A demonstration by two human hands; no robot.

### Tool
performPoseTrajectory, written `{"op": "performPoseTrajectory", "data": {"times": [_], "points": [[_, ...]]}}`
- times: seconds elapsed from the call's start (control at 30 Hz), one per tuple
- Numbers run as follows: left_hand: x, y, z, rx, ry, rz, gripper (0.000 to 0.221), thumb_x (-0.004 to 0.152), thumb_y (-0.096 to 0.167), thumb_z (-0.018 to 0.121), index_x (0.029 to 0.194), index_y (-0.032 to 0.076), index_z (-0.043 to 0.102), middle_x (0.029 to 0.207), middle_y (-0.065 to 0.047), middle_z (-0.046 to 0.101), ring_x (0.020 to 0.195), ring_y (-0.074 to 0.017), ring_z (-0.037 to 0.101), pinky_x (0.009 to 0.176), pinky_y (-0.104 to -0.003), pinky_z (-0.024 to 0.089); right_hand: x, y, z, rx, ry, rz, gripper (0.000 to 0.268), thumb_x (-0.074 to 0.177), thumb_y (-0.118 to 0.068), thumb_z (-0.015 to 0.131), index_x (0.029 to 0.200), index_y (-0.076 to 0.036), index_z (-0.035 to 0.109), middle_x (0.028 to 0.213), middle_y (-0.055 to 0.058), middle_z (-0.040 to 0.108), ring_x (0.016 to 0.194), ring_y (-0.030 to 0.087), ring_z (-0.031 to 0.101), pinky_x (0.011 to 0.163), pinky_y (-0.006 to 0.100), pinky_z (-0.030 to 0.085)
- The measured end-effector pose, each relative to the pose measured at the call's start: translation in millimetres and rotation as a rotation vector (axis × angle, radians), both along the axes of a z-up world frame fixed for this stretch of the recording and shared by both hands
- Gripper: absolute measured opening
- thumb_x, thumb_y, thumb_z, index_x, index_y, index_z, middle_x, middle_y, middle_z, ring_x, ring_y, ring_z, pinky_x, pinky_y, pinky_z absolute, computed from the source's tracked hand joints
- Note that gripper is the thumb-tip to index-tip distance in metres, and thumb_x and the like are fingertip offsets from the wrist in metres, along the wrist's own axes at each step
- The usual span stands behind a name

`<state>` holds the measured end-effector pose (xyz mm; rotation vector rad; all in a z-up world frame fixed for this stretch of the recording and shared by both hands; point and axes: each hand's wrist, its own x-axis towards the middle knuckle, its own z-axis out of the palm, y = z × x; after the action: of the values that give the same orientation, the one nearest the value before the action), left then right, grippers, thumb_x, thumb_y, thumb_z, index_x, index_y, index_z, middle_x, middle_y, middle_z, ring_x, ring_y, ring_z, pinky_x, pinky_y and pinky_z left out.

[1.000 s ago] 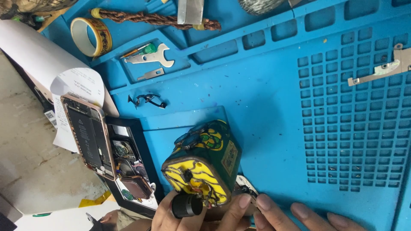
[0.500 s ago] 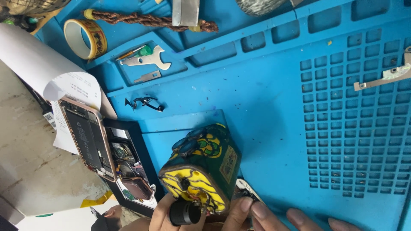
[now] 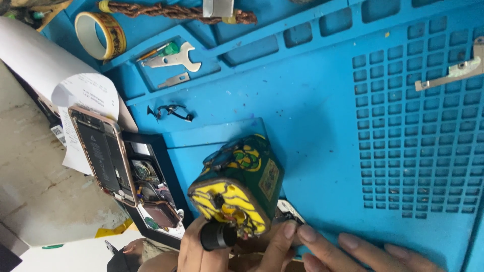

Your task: Assembling and repairing internal components of a smartphone, including connecting ribbon cables and securing parts with screws.

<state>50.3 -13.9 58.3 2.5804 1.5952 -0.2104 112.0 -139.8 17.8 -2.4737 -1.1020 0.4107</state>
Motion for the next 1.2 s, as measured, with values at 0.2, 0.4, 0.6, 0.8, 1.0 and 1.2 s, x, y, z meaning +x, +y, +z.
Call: {"op": "performPoseTrajectory", "data": {"times": [0.2, 0.4, 0.6, 0.8, 1.0, 1.2], "points": [[-10.9, 31.4, 12.0, 0.070, -0.107, -0.737, 0.025, 0.089, 0.052, 0.054, 0.109, 0.040, 0.063, 0.100, -0.009, 0.054, 0.084, -0.0300, 0.058, 0.068, -0.041, 0.051, 28.1, 0.6, 10.6, 0.135, 0.129, 0.130, 0.028, 0.080, -0.035, 0.059, 0.107, -0.026, 0.063, 0.110, 0.004, 0.065, 0.087, 0.021, 0.063, 0.072, 0.040, 0.049], [-21.2, 39.5, 10.6, 0.050, -0.226, -0.915, 0.035, 0.097, 0.044, 0.043, 0.123, 0.027, 0.057, 0.108, -0.012, 0.051, 0.089, -0.0268, 0.058, 0.073, -0.039, 0.049, 27.0, 25.3, 31.5, 0.136, 0.025, -0.016, 0.026, 0.088, -0.033, 0.060, 0.112, -0.023, 0.067, 0.107, 0.001, 0.059, 0.082, 0.024, 0.049, 0.072, 0.041, 0.033], [-26.7, 41.2, 11.1, 0.128, -0.335, -1.011, 0.034, 0.095, 0.036, 0.061, 0.124, 0.021, 0.057, 0.104, -0.016, 0.050, 0.094, -0.0262, 0.060, 0.074, -0.040, 0.054, 19.2, 27.8, 37.9, 0.128, 0.037, -0.094, 0.024, 0.088, -0.035, 0.059, 0.110, -0.026, 0.065, 0.104, -0.001, 0.055, 0.088, 0.028, 0.047, 0.067, 0.043, 0.029], [-37.2, 37.7, 5.9, 0.049, -0.336, -1.023, 0.041, 0.096, 0.032, 0.063, 0.133, 0.019, 0.050, 0.110, -0.018, 0.044, 0.099, -0.0285, 0.056, 0.076, -0.042, 0.055, 18.7, 29.7, 39.9, 0.150, 0.100, -0.114, 0.017, 0.088, -0.031, 0.060, 0.103, -0.025, 0.066, 0.102, -0.002, 0.054, 0.092, 0.027, 0.046, 0.066, 0.042, 0.028], [-50.6, 30.4, 0.9, -0.017, -0.479, -0.968, 0.043, 0.096, 0.019, 0.068, 0.132, 0.019, 0.044, 0.122, -0.020, 0.041, 0.104, -0.0342, 0.058, 0.083, -0.046, 0.056, 20.0, 29.1, 41.9, 0.185, 0.209, -0.116, 0.011, 0.088, -0.027, 0.060, 0.097, -0.022, 0.064, 0.095, -0.009, 0.063, 0.091, 0.020, 0.047, 0.071, 0.039, 0.024], [-48.6, 13.6, 38.1, -0.368, -0.748, -0.607, 0.057, 0.085, 0.021, 0.074, 0.129, 0.014, 0.039, 0.121, -0.016, 0.054, 0.111, -0.0304, 0.059, 0.092, -0.038, 0.055, 24.9, 23.4, 55.8, 0.413, 0.295, 0.004, 0.015, 0.085, -0.016, 0.063, 0.098, -0.010, 0.065, 0.092, 0.000, 0.066, 0.086, 0.020, 0.051, 0.075, 0.029, 0.044]]}}
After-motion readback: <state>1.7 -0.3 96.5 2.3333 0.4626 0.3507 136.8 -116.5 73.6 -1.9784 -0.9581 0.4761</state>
